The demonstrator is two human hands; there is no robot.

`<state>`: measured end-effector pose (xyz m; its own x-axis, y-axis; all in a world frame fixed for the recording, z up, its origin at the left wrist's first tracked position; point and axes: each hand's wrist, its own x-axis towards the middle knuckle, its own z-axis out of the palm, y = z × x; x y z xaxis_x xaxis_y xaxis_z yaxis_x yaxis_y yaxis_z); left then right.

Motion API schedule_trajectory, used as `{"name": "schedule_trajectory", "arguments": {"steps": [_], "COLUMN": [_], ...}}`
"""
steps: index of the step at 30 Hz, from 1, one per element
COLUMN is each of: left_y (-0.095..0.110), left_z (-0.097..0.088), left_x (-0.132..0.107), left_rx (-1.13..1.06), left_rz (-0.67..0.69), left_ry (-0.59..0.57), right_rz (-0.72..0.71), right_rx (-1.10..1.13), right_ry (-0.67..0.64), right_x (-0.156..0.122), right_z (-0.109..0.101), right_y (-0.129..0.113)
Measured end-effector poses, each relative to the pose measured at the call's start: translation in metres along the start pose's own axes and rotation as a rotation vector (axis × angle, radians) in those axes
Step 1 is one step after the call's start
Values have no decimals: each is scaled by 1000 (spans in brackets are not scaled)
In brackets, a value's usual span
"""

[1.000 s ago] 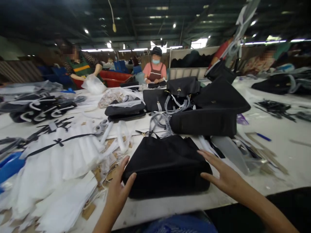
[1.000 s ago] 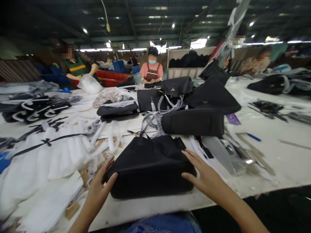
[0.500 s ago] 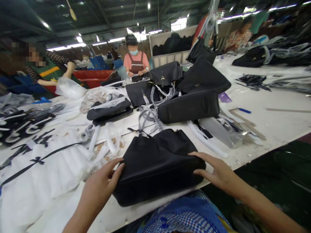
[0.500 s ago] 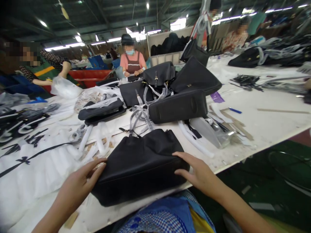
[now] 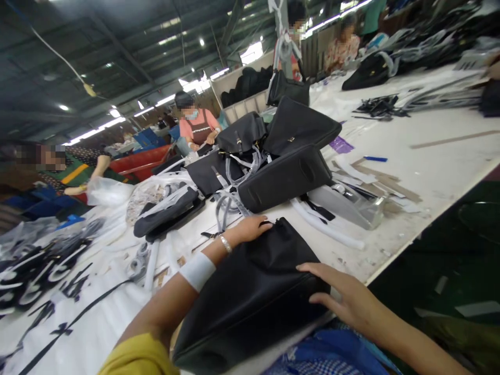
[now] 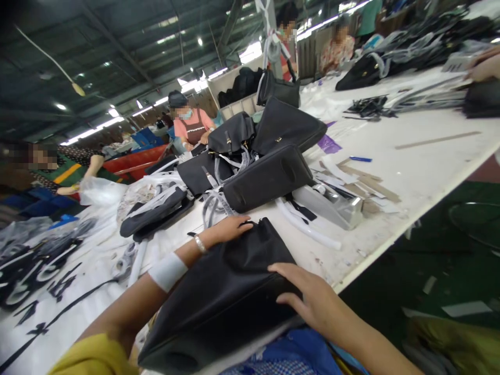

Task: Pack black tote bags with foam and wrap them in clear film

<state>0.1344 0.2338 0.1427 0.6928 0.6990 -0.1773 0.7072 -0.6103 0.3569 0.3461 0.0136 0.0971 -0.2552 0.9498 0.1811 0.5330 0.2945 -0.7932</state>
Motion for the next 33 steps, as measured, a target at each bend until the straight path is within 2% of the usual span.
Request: {"name": "schedule_trajectory", "arguments": {"steps": [3,7,10,12,17,20,23,25,27,30,33], "left_y": [-14,-26,-31,-34,-41,-36,-25,-16,-11,-11,-16], "left_z": [11,7,6,12,23,14,-2,-11,-17,-19,-18], "left_x": [27,34,33,35,45,48,44,42,40,39,36], "left_rx": [-85,-305,-503,-617,-822,-882,-943,-933,-820,-583,-548], "left_rz": [-24,-14,-50,-98,-216,-254,-276,-280,-266,-239,-247], "left_ry": [-12,18,137,235,411,481,544,572,563,510,493], "right_rz": [-8,7,94,145,191,157,74,34,36,54,18], "right_rx": [31,53,60,80,192,331,534,609,631,649,752], "right_ry": [-5,12,109,120,39,-23,-165,-281,-356,-388,-423], "right_x": [-2,-7,-7,-4,12,23,37,47,53,57,59], "right_z": [1,3,6,11,18,15,6,1,-3,-5,-7], "right_y": [5,14,22,26,26,22,17,15,16,23,31]}}
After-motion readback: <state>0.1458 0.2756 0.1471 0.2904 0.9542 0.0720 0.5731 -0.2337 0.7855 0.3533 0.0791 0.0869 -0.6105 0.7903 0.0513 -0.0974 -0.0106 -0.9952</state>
